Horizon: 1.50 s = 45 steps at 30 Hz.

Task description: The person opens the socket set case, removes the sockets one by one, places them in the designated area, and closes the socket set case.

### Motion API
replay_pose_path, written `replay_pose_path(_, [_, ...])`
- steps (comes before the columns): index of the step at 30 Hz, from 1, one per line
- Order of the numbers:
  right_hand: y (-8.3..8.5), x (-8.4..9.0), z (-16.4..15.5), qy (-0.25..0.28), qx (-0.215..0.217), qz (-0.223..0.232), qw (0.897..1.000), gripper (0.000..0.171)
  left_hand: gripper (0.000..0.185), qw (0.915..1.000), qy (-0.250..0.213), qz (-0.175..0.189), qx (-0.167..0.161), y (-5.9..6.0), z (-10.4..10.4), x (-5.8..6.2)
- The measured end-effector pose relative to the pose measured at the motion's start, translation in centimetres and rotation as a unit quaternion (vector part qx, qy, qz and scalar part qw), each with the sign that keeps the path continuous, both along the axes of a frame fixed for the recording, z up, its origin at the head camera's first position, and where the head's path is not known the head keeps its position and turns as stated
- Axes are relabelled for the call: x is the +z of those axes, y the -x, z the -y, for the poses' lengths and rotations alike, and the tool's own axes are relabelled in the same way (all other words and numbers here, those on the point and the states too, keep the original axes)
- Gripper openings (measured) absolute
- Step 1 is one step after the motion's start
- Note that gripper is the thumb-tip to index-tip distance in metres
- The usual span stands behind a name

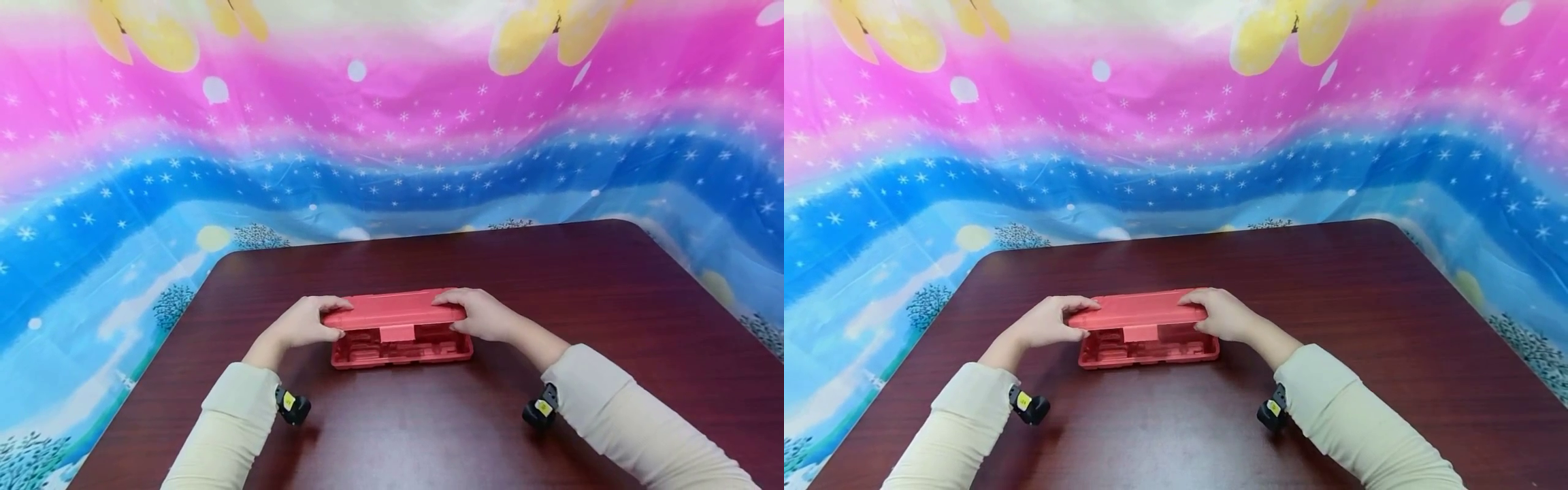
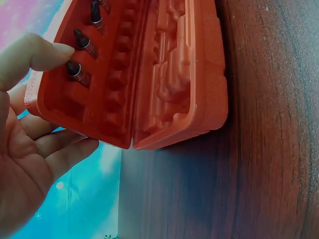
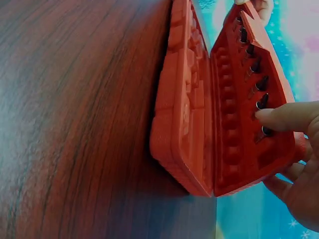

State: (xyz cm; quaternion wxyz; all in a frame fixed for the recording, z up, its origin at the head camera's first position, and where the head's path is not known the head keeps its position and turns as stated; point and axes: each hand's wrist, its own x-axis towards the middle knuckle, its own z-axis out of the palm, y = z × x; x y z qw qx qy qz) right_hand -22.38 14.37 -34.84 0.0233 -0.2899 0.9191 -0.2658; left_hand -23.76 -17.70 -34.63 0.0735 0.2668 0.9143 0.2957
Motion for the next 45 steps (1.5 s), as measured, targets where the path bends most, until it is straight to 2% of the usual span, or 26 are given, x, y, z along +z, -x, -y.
replay_pose_path(6, [0.5, -0.2, -0.3, 0.089, -0.029, 0.016, 0.996, 0.035, 0.040, 0.9990, -0.034, -0.012, 0.025, -0.3, 0.4, -0.1])
replay_pose_path(10, [0.9, -0.5, -0.6, 0.147, -0.052, 0.050, 0.987, 0.034, 0.043, 0.9968, -0.056, -0.017, 0.055, -0.6, 0.8, -0.5])
replay_pose_path(14, [1.1, -0.5, -0.6, 0.191, -0.066, 0.065, 0.977, 0.036, 0.050, 0.9924, -0.079, -0.008, 0.094, -1.0, 1.2, -1.2])
replay_pose_path(17, [1.3, -0.3, -0.4, 0.208, -0.074, 0.064, 0.973, 0.037, 0.058, 0.9902, -0.074, -0.008, 0.118, -1.4, 1.5, -1.8])
replay_pose_path(20, [1.5, -0.1, -0.3, 0.212, -0.079, 0.058, 0.972, 0.036, 0.060, 0.9888, -0.046, -0.020, 0.141, -1.9, 1.5, -2.4])
replay_pose_path(24, [1.8, 0.1, -0.4, 0.209, -0.079, 0.039, 0.974, 0.033, 0.054, 0.9889, -0.006, -0.055, 0.138, -2.3, 0.9, -3.1])
replay_pose_path(27, [2.0, 0.2, -0.6, 0.211, -0.083, 0.030, 0.974, 0.029, 0.051, 0.9899, 0.014, -0.088, 0.110, -2.3, 0.1, -3.6])
replay_pose_path(31, [2.1, 0.3, -0.8, 0.224, -0.092, 0.033, 0.970, 0.027, 0.055, 0.9897, 0.047, -0.110, 0.080, -2.1, -1.2, -4.6])
replay_pose_path(34, [2.2, 0.4, -0.7, 0.240, -0.095, 0.040, 0.965, 0.027, 0.060, 0.9896, 0.071, -0.100, 0.074, -2.2, -1.7, -5.1])
replay_pose_path(40, [2.7, 0.6, -0.6, 0.277, -0.108, 0.050, 0.954, 0.027, 0.066, 0.9908, 0.079, -0.066, 0.088, -2.5, -1.6, -5.5])
replay_pose_path(42, [3.0, 0.7, -0.7, 0.294, -0.116, 0.054, 0.947, 0.027, 0.067, 0.9912, 0.080, -0.058, 0.088, -2.5, -1.4, -5.5])
replay_pose_path(45, [3.5, 0.7, -0.9, 0.333, -0.127, 0.077, 0.931, 0.028, 0.068, 0.9923, 0.078, -0.048, 0.083, -2.8, -1.2, -5.4])
